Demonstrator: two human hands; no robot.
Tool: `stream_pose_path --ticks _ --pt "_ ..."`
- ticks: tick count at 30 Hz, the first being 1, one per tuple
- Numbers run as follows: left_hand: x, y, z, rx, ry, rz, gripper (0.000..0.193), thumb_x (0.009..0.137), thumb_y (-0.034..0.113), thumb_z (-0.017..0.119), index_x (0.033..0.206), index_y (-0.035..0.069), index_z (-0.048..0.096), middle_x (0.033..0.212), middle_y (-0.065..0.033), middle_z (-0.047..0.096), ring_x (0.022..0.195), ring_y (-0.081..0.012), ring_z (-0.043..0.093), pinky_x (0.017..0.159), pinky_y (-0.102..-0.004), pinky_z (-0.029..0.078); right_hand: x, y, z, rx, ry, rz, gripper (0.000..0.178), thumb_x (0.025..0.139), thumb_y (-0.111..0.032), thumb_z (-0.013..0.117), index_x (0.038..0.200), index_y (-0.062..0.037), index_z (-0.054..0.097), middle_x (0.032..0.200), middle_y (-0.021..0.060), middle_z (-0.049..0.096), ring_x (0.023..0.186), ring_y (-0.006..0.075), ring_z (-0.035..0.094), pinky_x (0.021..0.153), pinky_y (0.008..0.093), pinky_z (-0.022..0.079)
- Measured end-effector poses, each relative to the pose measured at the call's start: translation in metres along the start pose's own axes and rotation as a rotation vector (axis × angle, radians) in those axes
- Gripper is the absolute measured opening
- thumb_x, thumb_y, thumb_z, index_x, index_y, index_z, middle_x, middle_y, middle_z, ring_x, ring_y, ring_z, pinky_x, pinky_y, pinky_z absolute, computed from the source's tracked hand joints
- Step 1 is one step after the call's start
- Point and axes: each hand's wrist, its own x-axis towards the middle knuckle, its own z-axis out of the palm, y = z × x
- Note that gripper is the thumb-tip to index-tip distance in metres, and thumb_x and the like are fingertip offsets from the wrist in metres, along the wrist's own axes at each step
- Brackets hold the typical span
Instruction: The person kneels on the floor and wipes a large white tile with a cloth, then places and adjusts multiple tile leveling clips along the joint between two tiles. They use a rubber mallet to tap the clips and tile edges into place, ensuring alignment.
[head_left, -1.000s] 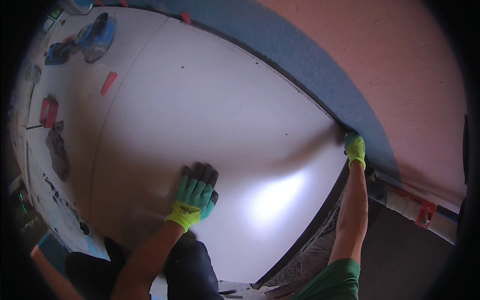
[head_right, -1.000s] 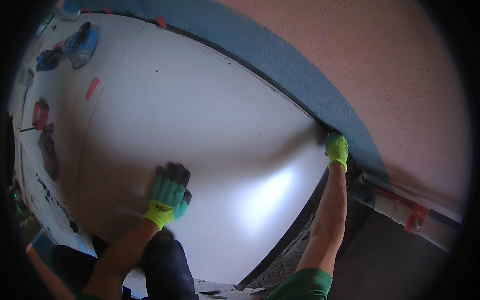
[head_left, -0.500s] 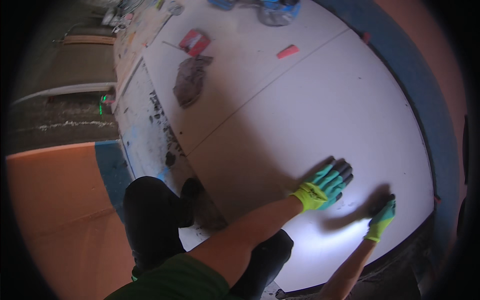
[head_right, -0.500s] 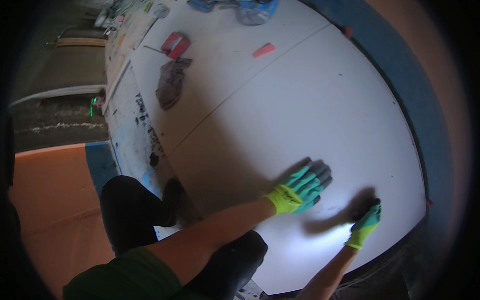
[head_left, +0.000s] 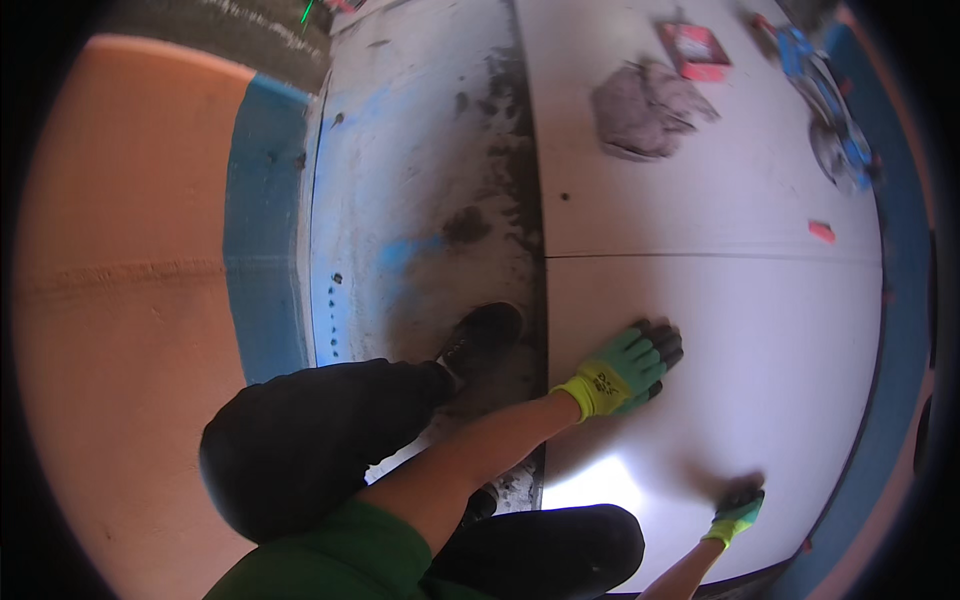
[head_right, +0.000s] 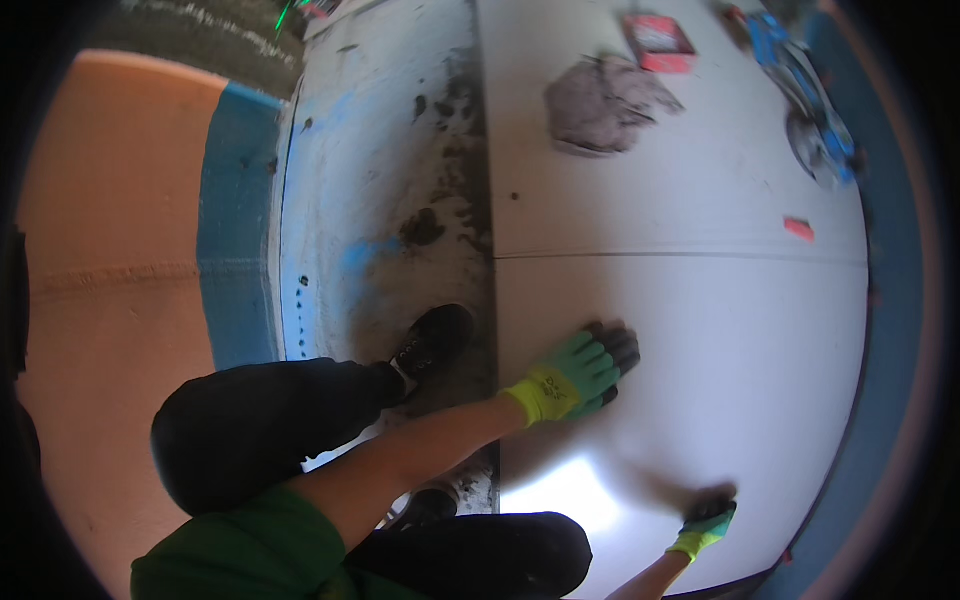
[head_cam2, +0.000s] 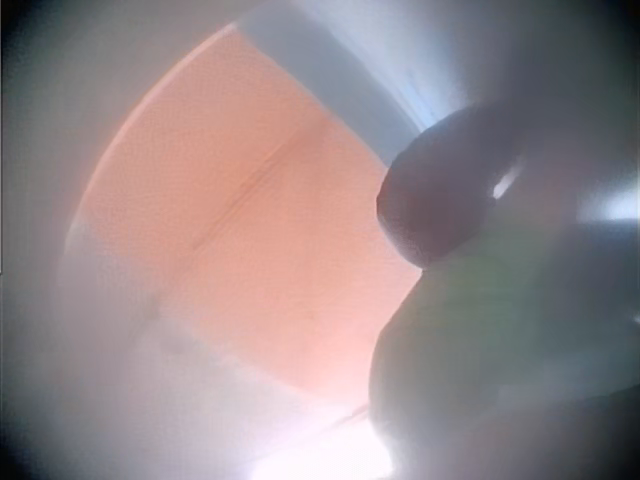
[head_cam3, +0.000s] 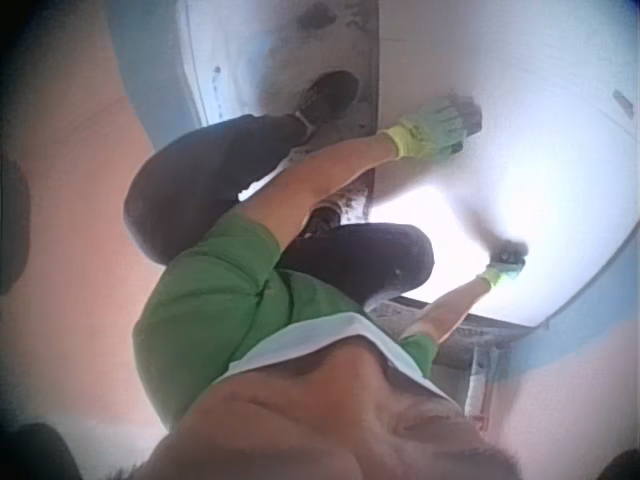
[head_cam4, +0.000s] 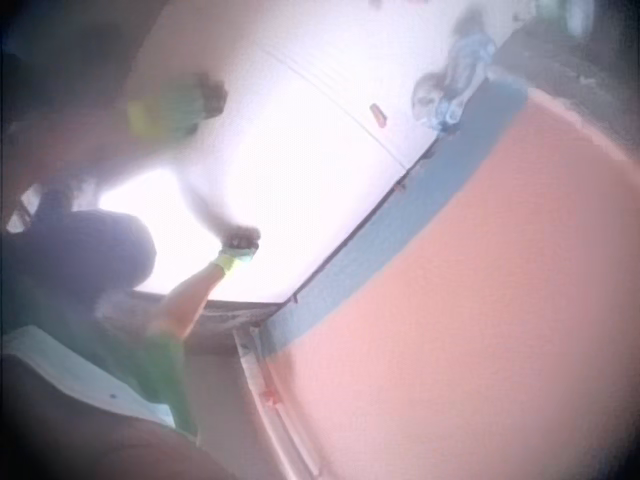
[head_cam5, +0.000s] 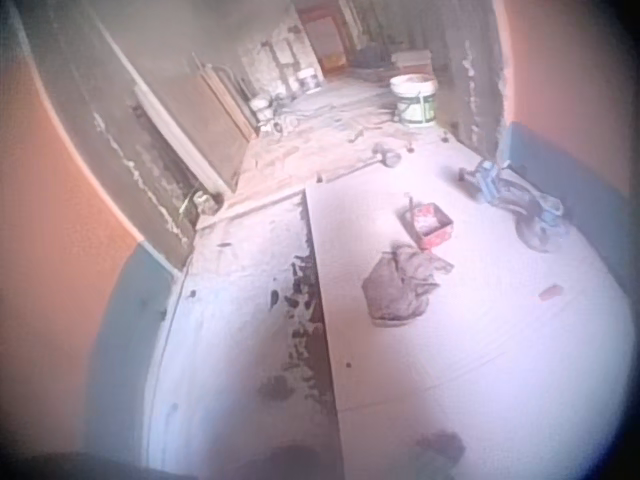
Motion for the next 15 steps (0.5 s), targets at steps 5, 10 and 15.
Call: stream_pose_path --ticks 5,10,15 --pt "-0.012 -0.027 -0.008 -0.073 -0.090 -0.048 0.056 0.095 0.032 0.057 0.142 0.003 0.056 0.152 -0.0150 0.049 0.142 -0.0308 0.042 0.119 -0.0474 0.031 0.011 0.007 0.006 -0.279 0.145 -0.256 0.043 0.105 -0.047 0.046 0.085 -0.0192 0.073 0.061 -0.0044 0.058 0.046 0.0123 0.045 0.043 0.0284 0.035" --pt "-0.015 -0.026 0.000 -0.128 -0.064 -0.058 0.054 0.092 0.031 0.061 0.138 0.002 0.060 0.149 -0.0133 0.053 0.137 -0.0278 0.047 0.119 -0.0459 0.032 0.006 -0.056 0.053 -1.322 -0.042 -1.173 0.048 0.108 -0.036 0.046 0.137 -0.0010 0.063 0.136 0.0186 0.065 0.119 0.0331 0.065 0.104 0.0390 0.050" --pt "-0.014 -0.026 0.000 -0.264 -0.246 -0.101 0.048 0.089 0.028 0.063 0.131 0.004 0.064 0.146 -0.0125 0.055 0.132 -0.0268 0.050 0.120 -0.0468 0.031 -0.030 -0.155 0.148 -1.373 0.262 -1.558 0.055 0.110 -0.037 0.040 0.150 -0.0005 0.048 0.150 0.0205 0.053 0.141 0.0352 0.049 0.118 0.0440 0.037"
